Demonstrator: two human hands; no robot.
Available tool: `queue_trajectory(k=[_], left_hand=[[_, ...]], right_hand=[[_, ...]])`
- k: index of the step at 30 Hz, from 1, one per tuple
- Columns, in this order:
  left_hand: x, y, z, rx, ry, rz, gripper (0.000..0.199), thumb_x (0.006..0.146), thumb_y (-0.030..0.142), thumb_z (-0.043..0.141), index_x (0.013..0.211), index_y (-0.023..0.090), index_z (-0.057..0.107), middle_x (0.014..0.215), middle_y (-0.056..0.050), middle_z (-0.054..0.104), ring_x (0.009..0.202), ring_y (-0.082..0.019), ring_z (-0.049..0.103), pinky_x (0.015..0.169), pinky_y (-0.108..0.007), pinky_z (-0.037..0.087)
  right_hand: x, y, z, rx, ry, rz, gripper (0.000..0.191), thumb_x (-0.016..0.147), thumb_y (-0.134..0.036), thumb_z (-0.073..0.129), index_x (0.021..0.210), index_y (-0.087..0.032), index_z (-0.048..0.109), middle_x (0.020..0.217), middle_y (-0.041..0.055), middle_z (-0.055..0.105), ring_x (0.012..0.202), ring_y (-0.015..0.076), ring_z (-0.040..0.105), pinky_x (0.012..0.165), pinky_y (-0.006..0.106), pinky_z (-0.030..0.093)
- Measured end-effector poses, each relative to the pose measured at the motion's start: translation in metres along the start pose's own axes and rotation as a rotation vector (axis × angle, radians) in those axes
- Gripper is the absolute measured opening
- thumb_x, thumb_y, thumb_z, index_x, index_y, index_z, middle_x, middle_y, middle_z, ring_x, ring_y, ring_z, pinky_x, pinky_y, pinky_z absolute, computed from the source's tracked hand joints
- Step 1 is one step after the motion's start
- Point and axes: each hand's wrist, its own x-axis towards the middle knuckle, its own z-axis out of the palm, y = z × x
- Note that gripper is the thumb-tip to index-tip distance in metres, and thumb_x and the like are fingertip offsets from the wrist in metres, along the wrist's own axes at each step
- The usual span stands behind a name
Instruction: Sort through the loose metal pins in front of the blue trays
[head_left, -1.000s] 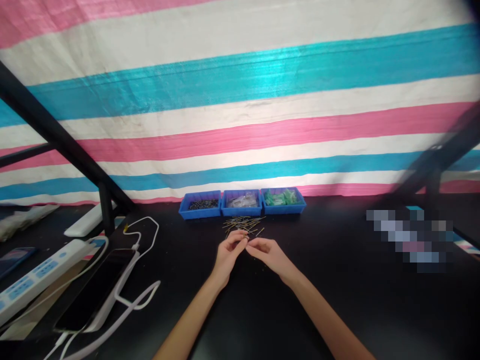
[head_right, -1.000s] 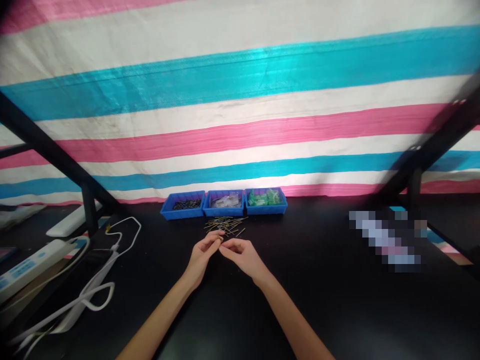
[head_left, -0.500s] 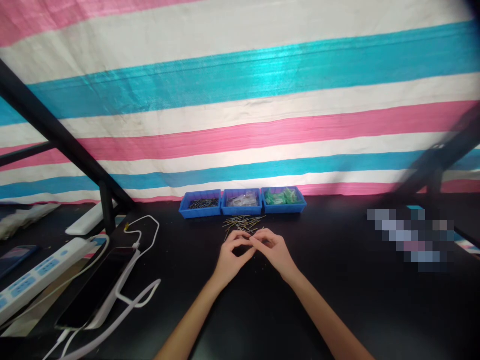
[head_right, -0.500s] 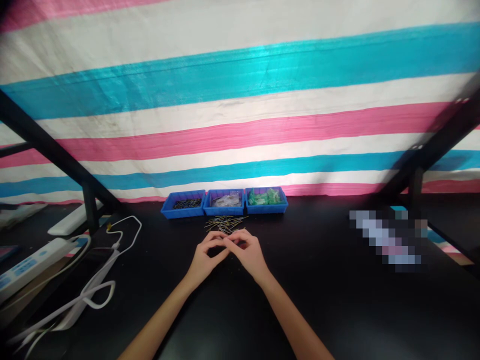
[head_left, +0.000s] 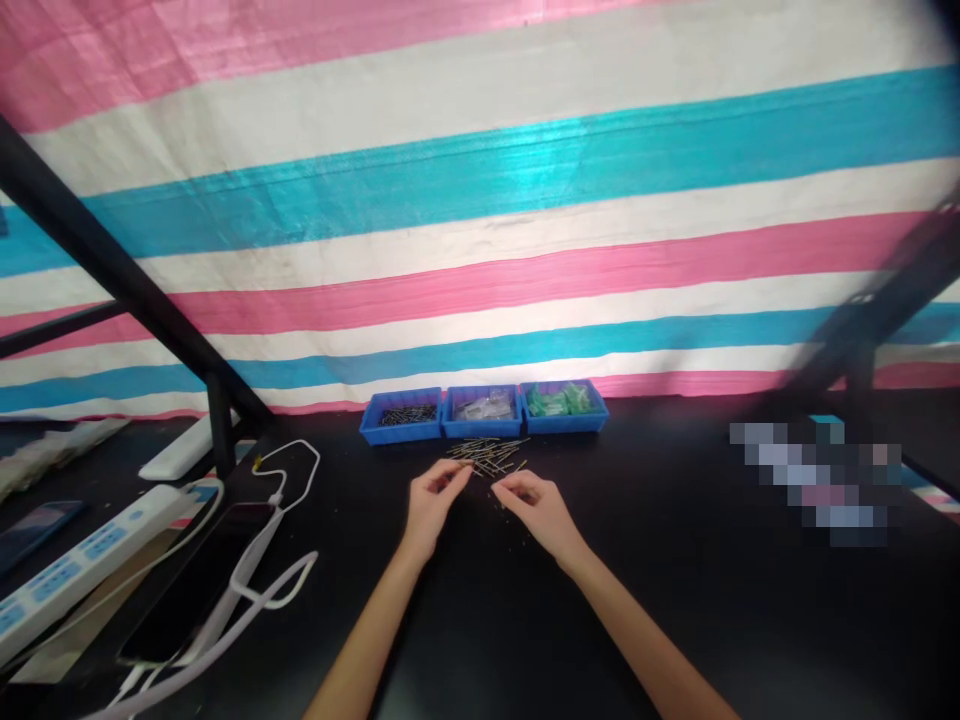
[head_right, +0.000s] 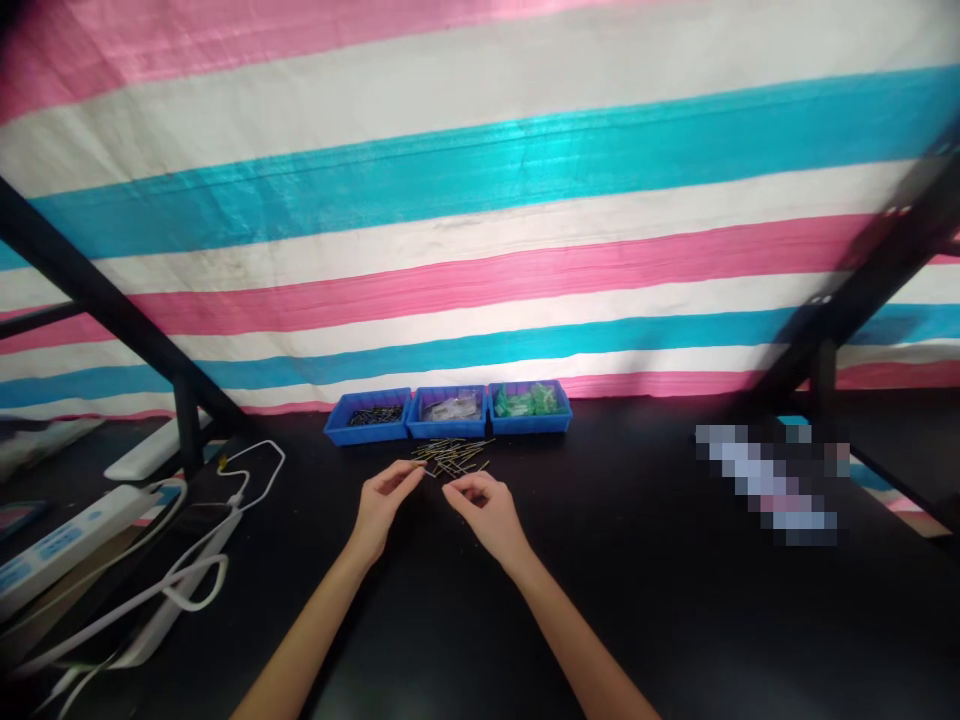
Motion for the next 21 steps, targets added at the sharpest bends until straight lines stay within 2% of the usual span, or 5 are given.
queue_trajectory(k=[4,8,15,18,21], left_hand=[[0.014,0.003,-0.013,-0.066,0.264,-0.042,0.035,0.063,0.031,0.071,0.094,0.015,0.068,0.087,-0.007,0.068,0.081,-0.018,0.062,0.08,-0.031,0.047],[0.036,0.005,-0.028,-0.017,0.371,0.021,0.039,0.061,0.033,0.072,0.094,0.012,0.068,0.09,-0.009,0.069,0.084,-0.021,0.063,0.084,-0.035,0.047],[0.077,0.007,-0.055,0.39,0.308,0.237,0.047,0.069,0.034,0.065,0.112,0.017,0.06,0.104,-0.009,0.065,0.098,-0.023,0.058,0.093,-0.038,0.039],[0.067,0.011,-0.051,0.576,0.277,0.334,0.042,0.07,0.036,0.064,0.108,0.02,0.063,0.113,-0.008,0.06,0.107,-0.024,0.053,0.096,-0.039,0.035],[0.043,0.011,-0.037,0.796,0.199,0.389,0.024,0.071,0.041,0.062,0.089,0.026,0.07,0.103,-0.004,0.063,0.1,-0.024,0.054,0.094,-0.041,0.031]], right_hand=[[0.001,-0.003,-0.003,0.045,0.026,0.03,0.029,0.072,-0.042,0.062,0.081,-0.016,0.068,0.081,0.0058,0.065,0.071,0.0175,0.059,0.068,0.03,0.047],[0.001,-0.007,-0.007,0.056,0.039,0.022,0.029,0.071,-0.043,0.062,0.082,-0.016,0.068,0.085,0.0061,0.067,0.074,0.0184,0.06,0.068,0.03,0.047],[0.004,0.001,-0.008,0.059,0.012,0.016,0.029,0.071,-0.041,0.063,0.083,-0.015,0.068,0.083,0.0066,0.067,0.072,0.0182,0.061,0.068,0.03,0.048],[0.005,0.006,-0.008,0.063,0.012,0.014,0.03,0.07,-0.042,0.063,0.083,-0.015,0.069,0.082,0.0063,0.068,0.071,0.0184,0.061,0.068,0.031,0.048],[0.006,0.009,-0.007,0.061,0.015,0.021,0.031,0.068,-0.043,0.065,0.082,-0.015,0.069,0.083,0.0068,0.068,0.072,0.0191,0.061,0.069,0.033,0.049]])
